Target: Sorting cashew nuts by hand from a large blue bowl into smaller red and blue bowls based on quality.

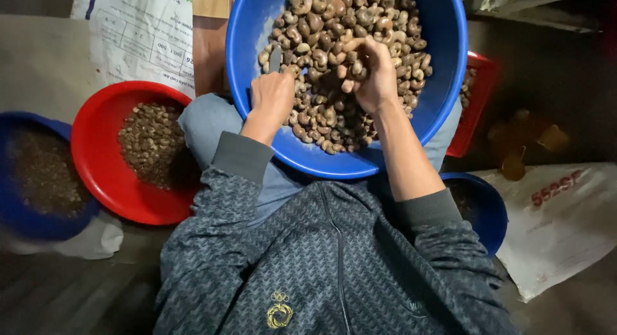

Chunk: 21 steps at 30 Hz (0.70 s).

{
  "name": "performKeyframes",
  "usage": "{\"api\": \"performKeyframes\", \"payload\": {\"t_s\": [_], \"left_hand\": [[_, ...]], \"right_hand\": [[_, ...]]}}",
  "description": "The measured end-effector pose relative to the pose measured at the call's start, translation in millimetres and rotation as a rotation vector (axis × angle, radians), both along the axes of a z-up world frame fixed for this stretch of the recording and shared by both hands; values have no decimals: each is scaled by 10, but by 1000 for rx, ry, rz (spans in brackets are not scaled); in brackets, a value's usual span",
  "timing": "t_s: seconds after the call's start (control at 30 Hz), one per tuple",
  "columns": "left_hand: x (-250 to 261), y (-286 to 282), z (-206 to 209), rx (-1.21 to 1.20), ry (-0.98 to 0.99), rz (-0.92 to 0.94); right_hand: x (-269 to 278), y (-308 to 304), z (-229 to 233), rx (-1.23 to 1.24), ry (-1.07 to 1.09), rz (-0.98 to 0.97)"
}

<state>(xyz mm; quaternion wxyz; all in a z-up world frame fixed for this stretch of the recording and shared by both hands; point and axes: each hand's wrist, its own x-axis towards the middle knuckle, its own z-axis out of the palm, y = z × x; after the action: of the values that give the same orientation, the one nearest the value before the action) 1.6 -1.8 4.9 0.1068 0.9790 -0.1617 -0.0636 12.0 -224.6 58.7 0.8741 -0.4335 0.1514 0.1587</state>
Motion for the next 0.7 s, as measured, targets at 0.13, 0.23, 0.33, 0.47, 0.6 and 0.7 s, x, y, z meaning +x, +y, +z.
{"api": "performKeyframes", "payload": {"t_s": [0.13, 0.23, 0.33, 0.47, 0.6, 0.7], "left_hand": [[6, 50, 218, -71, 24, 39], [34, 33, 629, -358, 205, 252], [18, -69, 887, -754, 285, 207], [-61, -258, 894, -942, 17, -91], [-101, -369, 1030, -1065, -30, -203], [-83, -302, 1100, -1081, -38, -96]], "right_hand": [[-61, 116, 162, -120, 103, -26], [-134, 229, 131, -143, 229, 0], [-226, 365, -81, -245, 326, 90], [-301, 449, -449, 38, 365, -8], [-215, 329, -605, 200, 363, -136], [-216, 118, -464, 152, 334, -114]]}}
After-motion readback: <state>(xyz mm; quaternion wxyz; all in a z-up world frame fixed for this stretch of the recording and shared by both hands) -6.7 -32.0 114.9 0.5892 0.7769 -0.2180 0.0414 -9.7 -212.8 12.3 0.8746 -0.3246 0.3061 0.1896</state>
